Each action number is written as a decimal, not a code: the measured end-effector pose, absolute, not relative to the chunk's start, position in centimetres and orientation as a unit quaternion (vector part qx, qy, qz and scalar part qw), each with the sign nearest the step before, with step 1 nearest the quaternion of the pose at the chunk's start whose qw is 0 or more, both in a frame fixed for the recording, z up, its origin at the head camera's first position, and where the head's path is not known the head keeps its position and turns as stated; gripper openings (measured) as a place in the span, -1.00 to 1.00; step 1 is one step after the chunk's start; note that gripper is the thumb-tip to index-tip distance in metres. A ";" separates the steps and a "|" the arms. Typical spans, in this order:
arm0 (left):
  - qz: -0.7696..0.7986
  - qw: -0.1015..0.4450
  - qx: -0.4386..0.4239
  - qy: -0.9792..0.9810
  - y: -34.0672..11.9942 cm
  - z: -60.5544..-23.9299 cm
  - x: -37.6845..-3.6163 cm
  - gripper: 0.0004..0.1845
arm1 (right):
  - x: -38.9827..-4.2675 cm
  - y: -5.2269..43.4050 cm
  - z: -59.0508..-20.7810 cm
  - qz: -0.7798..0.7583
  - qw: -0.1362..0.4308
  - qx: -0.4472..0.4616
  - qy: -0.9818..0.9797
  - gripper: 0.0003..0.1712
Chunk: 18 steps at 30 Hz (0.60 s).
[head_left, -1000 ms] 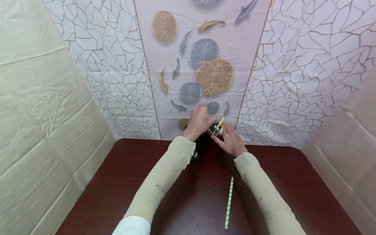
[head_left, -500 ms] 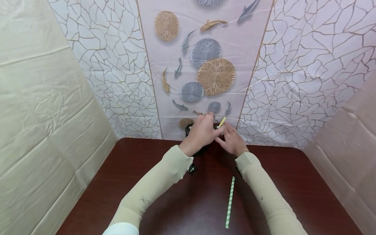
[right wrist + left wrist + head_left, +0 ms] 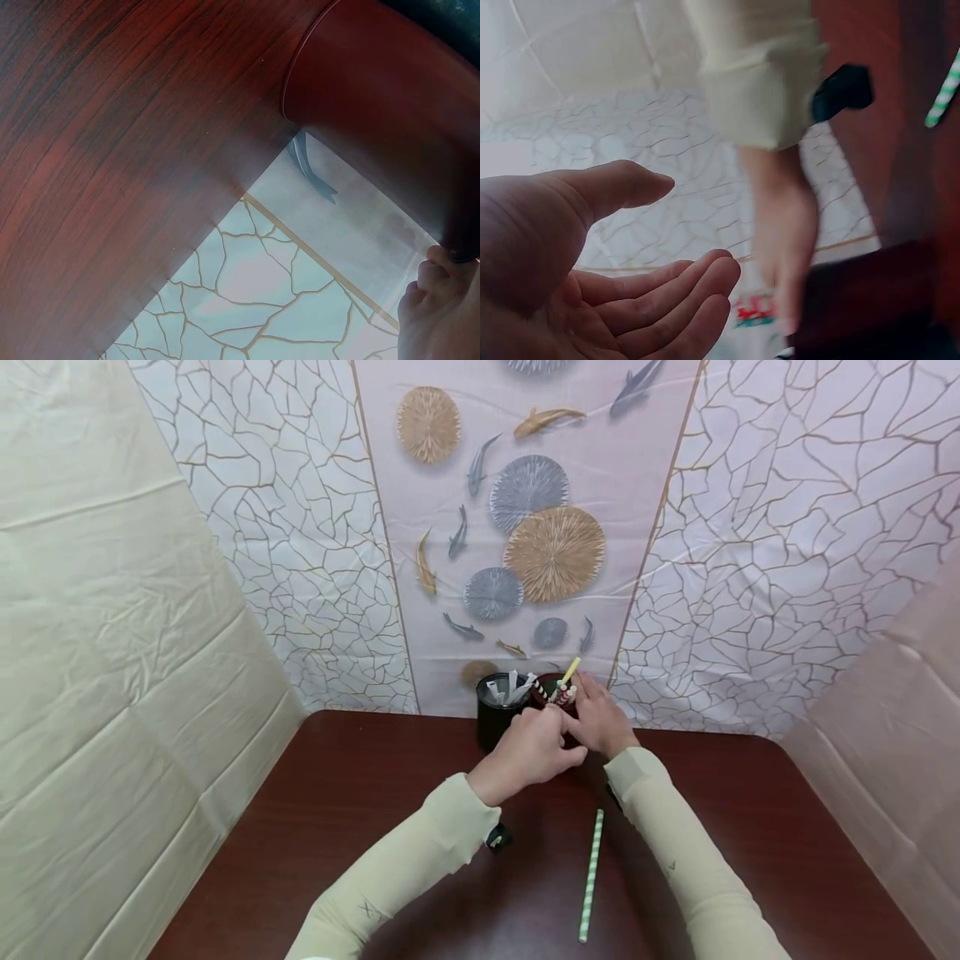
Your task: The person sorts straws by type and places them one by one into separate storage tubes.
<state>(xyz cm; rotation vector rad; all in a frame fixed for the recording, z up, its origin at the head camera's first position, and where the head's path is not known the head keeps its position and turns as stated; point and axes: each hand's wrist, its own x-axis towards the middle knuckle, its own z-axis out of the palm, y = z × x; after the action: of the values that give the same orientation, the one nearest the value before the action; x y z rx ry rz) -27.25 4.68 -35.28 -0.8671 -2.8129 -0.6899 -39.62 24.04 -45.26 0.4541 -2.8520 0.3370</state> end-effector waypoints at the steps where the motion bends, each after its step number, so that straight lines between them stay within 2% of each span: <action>1: -0.226 0.053 -0.285 -0.930 4.8 -35.9 -27.1 -0.70 | -39.6 24.0 -45.3 0.122 0.122 0.156 -0.973 0.06; 5: -0.223 0.027 -0.269 -0.936 5.6 -38.5 -26.6 -0.65 | -39.7 24.1 -45.4 0.137 0.127 0.158 -0.970 0.14; 11: -0.249 -0.032 -0.237 -0.939 6.9 -42.8 -25.7 -0.67 | -40.0 24.1 -45.7 0.133 0.130 0.158 -0.970 0.15; 18: -0.258 -0.059 -0.215 -0.940 8.2 -46.8 -24.8 -0.68 | -39.9 24.0 -45.5 0.144 0.124 0.152 -0.970 0.16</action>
<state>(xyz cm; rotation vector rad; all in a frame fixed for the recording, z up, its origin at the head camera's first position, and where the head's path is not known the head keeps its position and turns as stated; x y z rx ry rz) -24.83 8.23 -46.85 -0.7030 -3.0693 -0.8431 -39.91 24.05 -45.55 0.4422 -2.8276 0.4204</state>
